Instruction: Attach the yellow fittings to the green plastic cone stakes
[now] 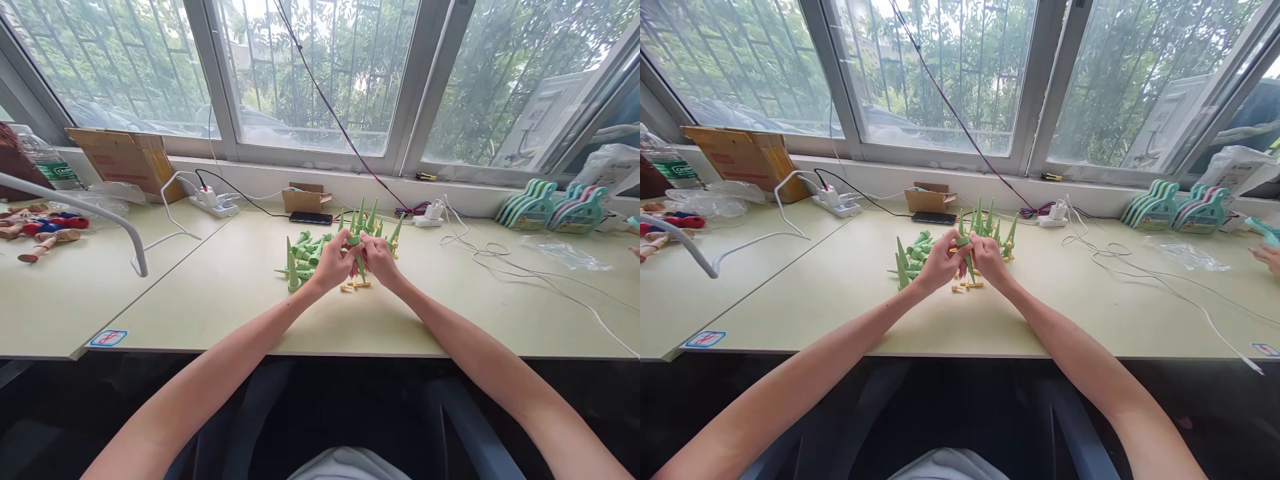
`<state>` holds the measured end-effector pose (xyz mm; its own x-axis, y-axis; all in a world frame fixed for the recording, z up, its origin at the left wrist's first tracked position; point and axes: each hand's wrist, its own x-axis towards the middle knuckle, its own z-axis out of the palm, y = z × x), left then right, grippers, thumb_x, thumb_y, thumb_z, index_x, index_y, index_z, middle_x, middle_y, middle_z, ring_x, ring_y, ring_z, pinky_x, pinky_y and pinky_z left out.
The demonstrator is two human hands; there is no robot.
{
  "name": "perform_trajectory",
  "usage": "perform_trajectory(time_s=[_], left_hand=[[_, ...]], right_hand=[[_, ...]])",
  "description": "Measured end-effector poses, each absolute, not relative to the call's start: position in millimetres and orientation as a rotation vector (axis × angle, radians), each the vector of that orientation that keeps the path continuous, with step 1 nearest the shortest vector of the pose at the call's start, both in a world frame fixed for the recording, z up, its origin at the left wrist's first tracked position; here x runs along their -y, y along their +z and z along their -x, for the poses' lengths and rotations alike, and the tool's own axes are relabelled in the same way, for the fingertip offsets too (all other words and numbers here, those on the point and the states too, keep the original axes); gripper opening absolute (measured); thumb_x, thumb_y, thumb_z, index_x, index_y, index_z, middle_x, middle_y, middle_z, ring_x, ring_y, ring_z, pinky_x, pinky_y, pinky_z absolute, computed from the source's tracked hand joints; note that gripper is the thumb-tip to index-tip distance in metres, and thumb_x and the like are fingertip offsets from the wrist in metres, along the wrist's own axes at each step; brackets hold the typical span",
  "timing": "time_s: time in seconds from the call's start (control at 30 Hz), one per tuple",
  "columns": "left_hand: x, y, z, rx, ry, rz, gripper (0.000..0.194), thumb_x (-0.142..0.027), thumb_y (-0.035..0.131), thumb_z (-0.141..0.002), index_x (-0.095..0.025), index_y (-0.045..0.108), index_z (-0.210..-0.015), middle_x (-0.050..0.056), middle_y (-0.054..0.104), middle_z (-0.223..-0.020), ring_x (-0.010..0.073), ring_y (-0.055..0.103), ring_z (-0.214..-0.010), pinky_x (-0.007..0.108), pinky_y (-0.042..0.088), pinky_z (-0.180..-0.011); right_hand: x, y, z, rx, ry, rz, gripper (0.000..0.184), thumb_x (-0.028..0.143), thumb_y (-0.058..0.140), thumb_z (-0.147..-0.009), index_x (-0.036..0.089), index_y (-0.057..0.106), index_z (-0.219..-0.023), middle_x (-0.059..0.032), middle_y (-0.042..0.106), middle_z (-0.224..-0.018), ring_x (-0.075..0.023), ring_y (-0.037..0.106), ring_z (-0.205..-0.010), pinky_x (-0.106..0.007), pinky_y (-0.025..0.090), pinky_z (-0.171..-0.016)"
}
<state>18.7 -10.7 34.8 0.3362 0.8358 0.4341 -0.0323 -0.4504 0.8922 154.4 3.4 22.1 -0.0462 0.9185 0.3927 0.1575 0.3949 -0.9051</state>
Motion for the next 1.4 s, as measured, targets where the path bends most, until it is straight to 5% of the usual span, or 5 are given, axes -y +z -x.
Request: perform_trajectory(time_s=[0.53,0.67,0.83,1.13,1.4], left_hand=[[3.5,22.8,-14.2,-0.820,1.350,-2.179,0.015,-0.023,0.050,-0.089,-0.022,0.042,-0.076,-0.004,0.051,-0.057,0.0106,0.047,-0.050,0.023,0.037,-0.055],[4.9,22.0,-15.3,-0.830,1.334,-2.079,0.008,-0.029,0.053,-0.090,-0.022,0.049,-0.093,-0.004,0.053,-0.062,0.0103,0.050,-0.052,0.022,0.039,-0.054],[6.3,25.7,-20.9,-0.789,1.363,-1.771,0.031,-0.046,0.051,-0.091,-0.025,0.040,-0.111,-0.005,0.054,-0.074,0.0091,0.057,-0.051,0.020,0.045,-0.050],[-1.9,34.9,-17.6,-0.846,1.110,-1.183,0.044,-0.049,0.046,-0.091,-0.018,0.044,-0.061,0.001,0.047,-0.051,0.0123,0.049,-0.039,0.025,0.039,-0.039],[-1.5,35.9,-12.8,-0.781,0.830,-1.098,0.053,-0.054,0.049,-0.088,-0.015,0.052,-0.053,0.006,0.054,-0.055,0.0111,0.050,-0.043,0.025,0.040,-0.044]], right_hand=[[-6.0,22.1,-155.8,1.462,1.115,0.885,0.055,0.050,0.051,-0.090,0.023,0.031,-0.046,0.0049,0.027,-0.038,-0.0091,0.027,-0.033,-0.027,0.018,-0.036],[-7.5,20.1,-152.5,1.444,1.054,0.915,0.055,0.054,0.049,-0.091,0.023,0.031,-0.049,0.0051,0.028,-0.039,-0.0093,0.028,-0.033,-0.027,0.022,-0.035],[-10.1,17.7,-149.0,1.396,0.859,0.979,0.059,0.063,0.043,-0.091,0.023,0.034,-0.049,0.0037,0.033,-0.039,-0.0109,0.036,-0.035,-0.028,0.031,-0.038],[-8.4,13.3,-148.0,1.519,0.544,1.013,0.057,0.065,0.041,-0.092,0.023,0.036,-0.054,0.0016,0.041,-0.045,-0.0121,0.037,-0.043,-0.029,0.030,-0.045],[-10.2,10.9,-151.0,1.551,0.546,0.994,0.059,0.069,0.038,-0.091,0.022,0.037,-0.056,0.0022,0.040,-0.046,-0.0108,0.036,-0.044,-0.027,0.029,-0.045]])
